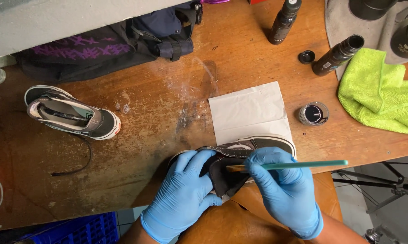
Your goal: Detailing a black sneaker by applying black paint to its edges and surfaces with a small brush on a workbench.
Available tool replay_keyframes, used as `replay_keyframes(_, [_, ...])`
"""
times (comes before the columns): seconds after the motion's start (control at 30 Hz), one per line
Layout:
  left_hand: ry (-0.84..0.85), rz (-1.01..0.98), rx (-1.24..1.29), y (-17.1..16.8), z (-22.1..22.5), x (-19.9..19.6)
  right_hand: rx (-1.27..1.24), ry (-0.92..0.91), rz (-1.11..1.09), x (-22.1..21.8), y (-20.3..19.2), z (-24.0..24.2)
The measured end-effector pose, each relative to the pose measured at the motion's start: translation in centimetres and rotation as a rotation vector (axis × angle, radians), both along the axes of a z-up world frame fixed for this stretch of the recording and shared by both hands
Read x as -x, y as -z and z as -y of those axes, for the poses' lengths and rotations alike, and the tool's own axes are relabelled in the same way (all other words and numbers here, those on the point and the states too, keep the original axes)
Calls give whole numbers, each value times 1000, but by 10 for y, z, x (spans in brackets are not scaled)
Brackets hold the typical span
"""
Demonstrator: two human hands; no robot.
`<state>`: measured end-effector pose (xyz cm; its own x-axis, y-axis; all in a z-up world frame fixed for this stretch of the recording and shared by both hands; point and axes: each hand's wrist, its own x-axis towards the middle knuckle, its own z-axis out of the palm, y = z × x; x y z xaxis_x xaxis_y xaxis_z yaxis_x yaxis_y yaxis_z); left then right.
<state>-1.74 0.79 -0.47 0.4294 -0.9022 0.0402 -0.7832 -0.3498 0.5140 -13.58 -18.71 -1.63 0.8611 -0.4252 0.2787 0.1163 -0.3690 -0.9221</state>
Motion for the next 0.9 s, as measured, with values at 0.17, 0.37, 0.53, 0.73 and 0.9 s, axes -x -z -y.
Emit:
replay_keyframes(0.17, [7, 14, 4, 0, -3, 0, -37, 107, -47, 11, 7, 2])
replay_keyframes(0.37, [26, 43, -29, 9, 0, -4, 23, 385, 79, 43, 22, 56])
replay_keyframes(0.53, [23, 24, -73, 14, -2, -7, 41, 689, 130, 60, 48, 124])
replay_keyframes(0.73, [48, 16, -76, 14, -3, -8, 42, 507, 69, 54, 61, 153])
replay_keyframes(0.9, [42, -5, -85, 13, -2, -10, -41, 500, 35, 52, 70, 157])
